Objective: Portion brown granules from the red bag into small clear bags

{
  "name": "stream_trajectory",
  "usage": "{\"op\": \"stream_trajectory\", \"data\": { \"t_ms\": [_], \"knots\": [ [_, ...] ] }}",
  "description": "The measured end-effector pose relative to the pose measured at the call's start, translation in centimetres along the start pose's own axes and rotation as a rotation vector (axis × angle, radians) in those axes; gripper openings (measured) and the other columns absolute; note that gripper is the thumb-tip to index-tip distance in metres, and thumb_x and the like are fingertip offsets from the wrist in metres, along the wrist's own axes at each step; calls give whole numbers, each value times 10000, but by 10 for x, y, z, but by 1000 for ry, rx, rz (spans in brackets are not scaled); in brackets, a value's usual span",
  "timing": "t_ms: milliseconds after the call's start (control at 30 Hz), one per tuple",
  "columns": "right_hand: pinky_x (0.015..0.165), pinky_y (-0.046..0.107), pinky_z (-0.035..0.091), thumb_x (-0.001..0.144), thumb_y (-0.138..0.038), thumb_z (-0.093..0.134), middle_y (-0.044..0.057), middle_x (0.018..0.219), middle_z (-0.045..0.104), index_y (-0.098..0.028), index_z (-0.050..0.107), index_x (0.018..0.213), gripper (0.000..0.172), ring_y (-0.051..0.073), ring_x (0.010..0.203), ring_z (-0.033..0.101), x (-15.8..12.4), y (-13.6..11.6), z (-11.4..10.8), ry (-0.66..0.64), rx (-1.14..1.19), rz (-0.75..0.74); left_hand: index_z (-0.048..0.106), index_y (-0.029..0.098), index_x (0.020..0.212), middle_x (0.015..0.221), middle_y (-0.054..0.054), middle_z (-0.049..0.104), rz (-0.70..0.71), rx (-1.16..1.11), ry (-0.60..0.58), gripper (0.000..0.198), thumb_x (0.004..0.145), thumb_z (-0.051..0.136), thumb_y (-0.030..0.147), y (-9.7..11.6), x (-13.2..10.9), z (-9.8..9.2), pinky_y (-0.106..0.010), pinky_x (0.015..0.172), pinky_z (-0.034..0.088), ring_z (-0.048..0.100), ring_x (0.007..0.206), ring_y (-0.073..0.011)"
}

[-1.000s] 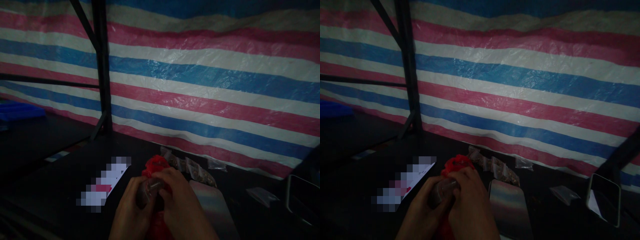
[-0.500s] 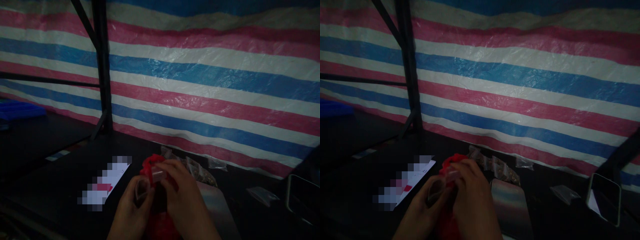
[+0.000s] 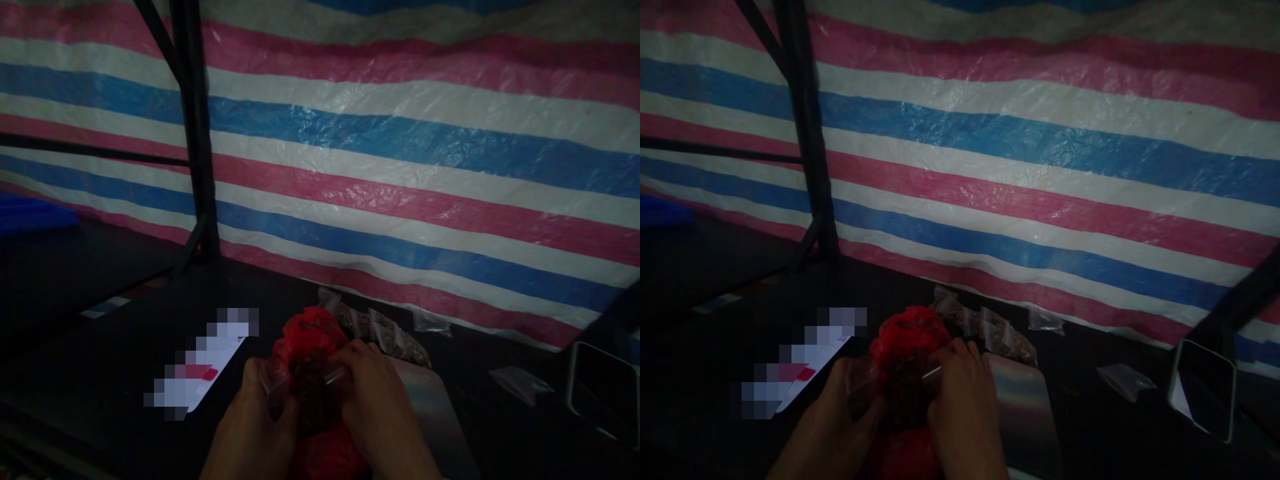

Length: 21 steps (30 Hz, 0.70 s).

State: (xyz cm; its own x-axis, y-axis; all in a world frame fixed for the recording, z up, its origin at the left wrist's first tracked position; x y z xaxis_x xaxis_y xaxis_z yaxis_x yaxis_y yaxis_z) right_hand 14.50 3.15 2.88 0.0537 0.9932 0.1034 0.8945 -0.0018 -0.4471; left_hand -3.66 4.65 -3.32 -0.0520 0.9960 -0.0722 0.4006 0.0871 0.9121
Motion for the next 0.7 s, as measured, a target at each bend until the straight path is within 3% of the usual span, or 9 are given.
{"op": "stream_trajectory", "data": {
  "t_ms": [200, 333, 467, 600, 700],
  "knots": [
    [1057, 477, 463, 690, 107, 466, 142, 1251, 734, -170, 790, 1117, 603, 329, 1217, 650, -4, 6, -2, -20, 38, 24, 591, 296, 944, 888, -108, 820, 19, -14, -38, 283, 781, 694, 503, -5, -7, 0, -417, 661, 558, 801, 793, -379],
    [1009, 432, 466, 678, 105, 469, 98, 1152, 757, -198, 781, 1041, 567, 291, 1139, 668, -5, 9, -4, -19, 57, 17, 654, 274, 1006, 992, -110, 827, -75, -311, -54, 422, 691, 737, 542, -6, -6, 5, -437, 796, 625, 789, 1007, -387],
    [919, 391, 468, 647, 101, 487, 68, 1063, 777, -213, 777, 971, 536, 268, 1044, 686, -6, 11, -6, -26, 94, 11, 694, 271, 960, 966, -94, 820, -232, -586, -28, 462, 667, 773, 619, -9, -9, 5, -456, 721, 649, 789, 938, -377],
    [898, 379, 459, 633, 106, 489, 52, 1064, 787, -225, 775, 956, 544, 265, 1049, 680, -5, 8, -3, -25, 119, 1, 709, 260, 987, 941, -77, 818, -336, -774, -21, 452, 651, 838, 533, -12, -13, 8, -406, 638, 644, 795, 867, -344],
    [927, 393, 460, 612, 113, 479, 57, 1118, 783, -227, 777, 1024, 612, 274, 1093, 668, -5, 4, 0, -29, 120, -4, 711, 244, 1028, 961, -84, 821, -304, -726, 40, 413, 707, 788, 493, -14, -11, 3, -417, 654, 655, 799, 857, -336]
  ]
}}
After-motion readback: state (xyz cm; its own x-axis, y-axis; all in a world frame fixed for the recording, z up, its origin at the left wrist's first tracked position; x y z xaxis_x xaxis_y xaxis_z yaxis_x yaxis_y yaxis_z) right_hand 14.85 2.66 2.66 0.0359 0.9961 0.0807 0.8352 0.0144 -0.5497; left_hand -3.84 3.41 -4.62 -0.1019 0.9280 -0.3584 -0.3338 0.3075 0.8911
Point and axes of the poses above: each hand's wrist, its own x-axis towards the middle knuckle, its own z-axis out of the palm, y = z × x, the point moved 9 cm from there along x, towards the middle knuckle
